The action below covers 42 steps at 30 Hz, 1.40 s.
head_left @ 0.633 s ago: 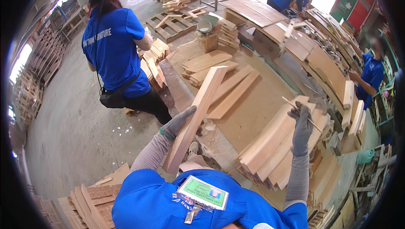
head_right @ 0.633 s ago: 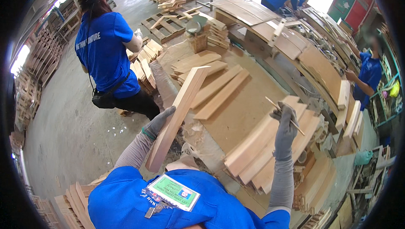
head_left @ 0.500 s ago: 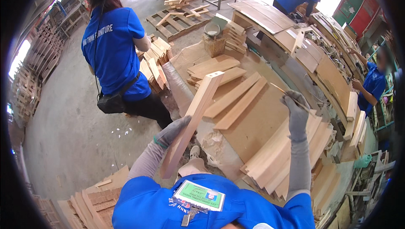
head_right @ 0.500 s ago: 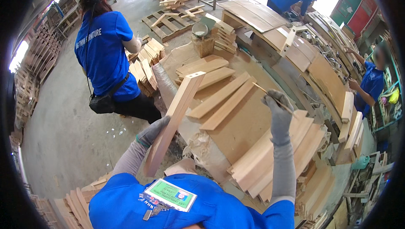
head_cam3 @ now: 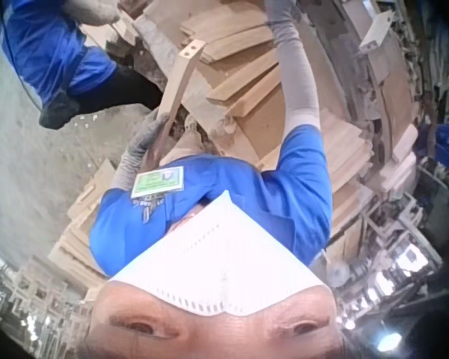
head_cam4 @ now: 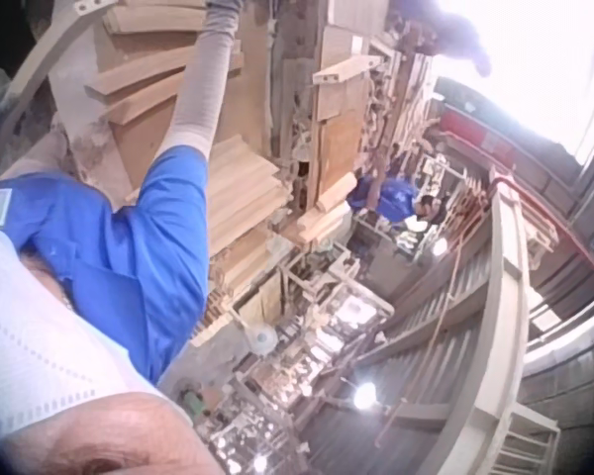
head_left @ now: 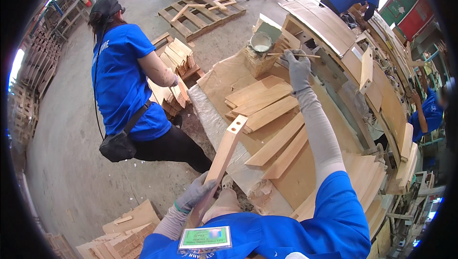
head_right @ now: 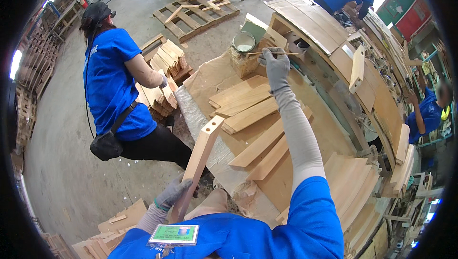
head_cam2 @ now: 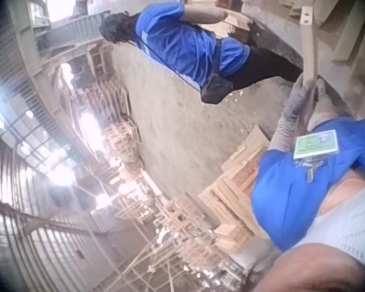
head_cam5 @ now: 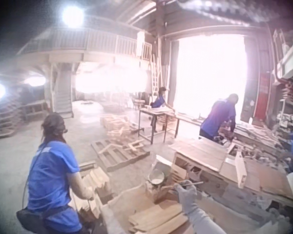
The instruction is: The person applies glue to the edges and holes of wooden planks using a brush, then places them on a workbench. The person repeats this process with multiple planks, handling them one at a time.
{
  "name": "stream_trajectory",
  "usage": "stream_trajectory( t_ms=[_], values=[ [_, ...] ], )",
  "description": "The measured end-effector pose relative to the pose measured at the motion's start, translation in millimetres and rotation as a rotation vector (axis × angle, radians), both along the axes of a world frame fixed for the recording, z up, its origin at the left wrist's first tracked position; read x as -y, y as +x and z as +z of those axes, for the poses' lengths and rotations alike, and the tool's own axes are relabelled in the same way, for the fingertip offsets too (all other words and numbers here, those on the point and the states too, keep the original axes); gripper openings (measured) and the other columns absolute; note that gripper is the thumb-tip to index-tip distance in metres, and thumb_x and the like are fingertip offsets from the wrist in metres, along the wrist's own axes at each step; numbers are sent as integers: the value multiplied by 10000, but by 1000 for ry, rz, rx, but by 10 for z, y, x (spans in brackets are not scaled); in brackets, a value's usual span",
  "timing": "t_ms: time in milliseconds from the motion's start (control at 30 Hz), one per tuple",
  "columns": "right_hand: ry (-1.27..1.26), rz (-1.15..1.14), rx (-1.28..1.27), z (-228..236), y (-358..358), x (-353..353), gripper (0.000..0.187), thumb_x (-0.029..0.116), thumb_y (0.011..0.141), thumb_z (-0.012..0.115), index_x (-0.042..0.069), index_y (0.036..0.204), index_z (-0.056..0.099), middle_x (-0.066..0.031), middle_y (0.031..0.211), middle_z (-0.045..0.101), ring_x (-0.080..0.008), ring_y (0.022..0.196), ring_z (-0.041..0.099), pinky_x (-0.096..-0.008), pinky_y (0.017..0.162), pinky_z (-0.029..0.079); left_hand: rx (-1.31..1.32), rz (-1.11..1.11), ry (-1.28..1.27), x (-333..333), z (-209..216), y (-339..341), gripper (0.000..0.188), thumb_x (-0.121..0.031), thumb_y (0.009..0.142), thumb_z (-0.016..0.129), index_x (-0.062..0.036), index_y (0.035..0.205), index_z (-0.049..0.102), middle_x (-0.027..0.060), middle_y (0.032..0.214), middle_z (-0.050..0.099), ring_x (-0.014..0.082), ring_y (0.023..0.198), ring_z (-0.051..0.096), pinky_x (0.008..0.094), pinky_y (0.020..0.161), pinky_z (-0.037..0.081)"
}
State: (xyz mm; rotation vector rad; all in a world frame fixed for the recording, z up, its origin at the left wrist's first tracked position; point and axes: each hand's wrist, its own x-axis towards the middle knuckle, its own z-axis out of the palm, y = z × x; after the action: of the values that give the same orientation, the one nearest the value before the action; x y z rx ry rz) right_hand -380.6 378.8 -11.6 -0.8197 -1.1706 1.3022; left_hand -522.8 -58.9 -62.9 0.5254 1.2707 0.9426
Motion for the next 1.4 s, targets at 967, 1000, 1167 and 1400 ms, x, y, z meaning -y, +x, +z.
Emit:
stream_trajectory(
  t_ms=[967, 1000, 1167, 1400],
  values=[
    [-433, -151, -723, -1017, -531, -846, 68, -20, 881, 535, -62, 934, 543, -184, 984, 607, -288, 900, 635, -350, 802, 587, 129, 8, -113, -246, 4, -193, 454, -265, 886, 595, 6, 1220, 450, 77, 881, 576, 141, 768, 586, 295, 695, 506],
    [-456, -119, -746, -1035, -512, -876, 81, -17, 877, 544, -60, 944, 548, -181, 976, 610, -282, 891, 637, -346, 791, 589, 124, -1, -112, -242, 0, -195, 458, -265, 886, 596, 7, 1223, 448, 77, 881, 577, 140, 769, 586, 295, 696, 506],
    [-528, -170, -653, -795, -607, -640, 47, -12, 827, 622, -15, 846, 579, -116, 815, 626, -213, 706, 645, -295, 619, 607, 191, 45, -82, -150, -72, -164, 465, -265, 880, 602, -2, 1231, 446, 81, 899, 571, 141, 774, 588, 293, 709, 507],
    [-57, -158, -214, -756, -570, -565, 102, 14, 814, 659, 21, 878, 580, -55, 769, 621, -122, 640, 610, -240, 577, 566, 193, 24, -50, -141, -111, -188, 539, -320, 855, 632, -11, 1254, 441, 81, 921, 569, 147, 787, 590, 302, 727, 507]
  ],
)
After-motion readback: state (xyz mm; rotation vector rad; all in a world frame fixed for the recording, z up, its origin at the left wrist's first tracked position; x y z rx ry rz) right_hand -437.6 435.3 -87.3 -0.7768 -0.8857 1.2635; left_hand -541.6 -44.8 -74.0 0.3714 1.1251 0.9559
